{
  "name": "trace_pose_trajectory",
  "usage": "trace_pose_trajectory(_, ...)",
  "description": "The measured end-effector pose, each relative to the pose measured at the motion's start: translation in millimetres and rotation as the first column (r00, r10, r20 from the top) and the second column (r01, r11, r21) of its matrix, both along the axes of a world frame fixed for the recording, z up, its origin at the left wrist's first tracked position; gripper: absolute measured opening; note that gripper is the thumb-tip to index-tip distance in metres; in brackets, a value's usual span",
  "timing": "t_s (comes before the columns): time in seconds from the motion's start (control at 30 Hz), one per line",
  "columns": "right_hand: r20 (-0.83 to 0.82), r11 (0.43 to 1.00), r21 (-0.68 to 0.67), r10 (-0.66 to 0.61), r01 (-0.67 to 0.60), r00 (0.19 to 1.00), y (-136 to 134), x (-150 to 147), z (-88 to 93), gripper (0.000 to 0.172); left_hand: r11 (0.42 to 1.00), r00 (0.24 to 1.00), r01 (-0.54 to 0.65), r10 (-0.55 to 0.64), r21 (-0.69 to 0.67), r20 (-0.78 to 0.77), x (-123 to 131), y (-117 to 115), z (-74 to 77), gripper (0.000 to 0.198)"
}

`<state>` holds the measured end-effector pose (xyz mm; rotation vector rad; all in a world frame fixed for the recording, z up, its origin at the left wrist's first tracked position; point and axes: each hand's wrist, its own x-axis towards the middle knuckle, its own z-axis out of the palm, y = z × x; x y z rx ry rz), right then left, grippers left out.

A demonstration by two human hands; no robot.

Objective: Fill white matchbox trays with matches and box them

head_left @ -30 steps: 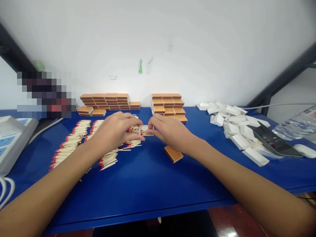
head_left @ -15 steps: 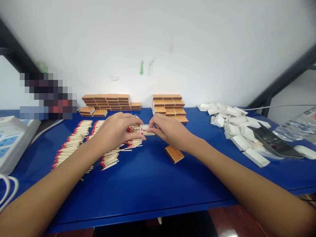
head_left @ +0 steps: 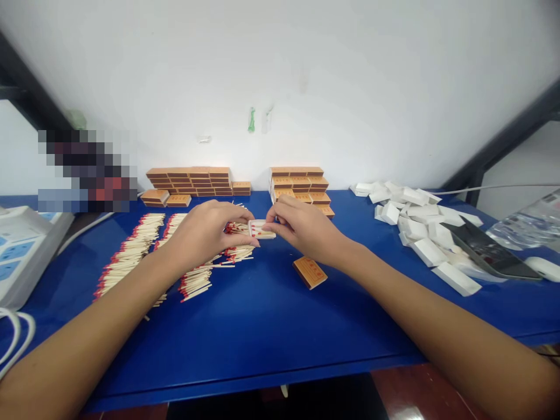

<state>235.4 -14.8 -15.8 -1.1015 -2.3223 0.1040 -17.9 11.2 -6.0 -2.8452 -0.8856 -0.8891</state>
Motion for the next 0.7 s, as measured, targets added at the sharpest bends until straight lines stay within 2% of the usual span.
trace_pose_trajectory(0.17,0.064,1.000,-0.016,-0.004,0.005,0.998,-5,1,7.2,0.015,1.000,1.000,-0.018,0.018,0.014,-0.017,-1,1,-0.9,0.045)
trace_pose_trajectory(0.37,0.140,0.991,-0.131,0.025,-0.007,0.990,-8,4,15.0,0.010,0.999,0.999,-0.020,0.022,0.036,-0.037,-2,3,-5.2,0.044)
trace_pose_trajectory(0.6,0.100,0.971,-0.236,0.072,-0.047,0.992,-10,2,15.3,0.020,0.999,0.999,-0.024,0.026,0.029,-0.045,-2,4,-4.6,0.047)
trace_pose_trajectory(0.7,0.069,0.963,-0.263,0.086,-0.065,0.994,-11,2,16.0,0.018,1.000,0.999,-0.022,0.022,-0.005,-0.039,-3,4,-2.5,0.049)
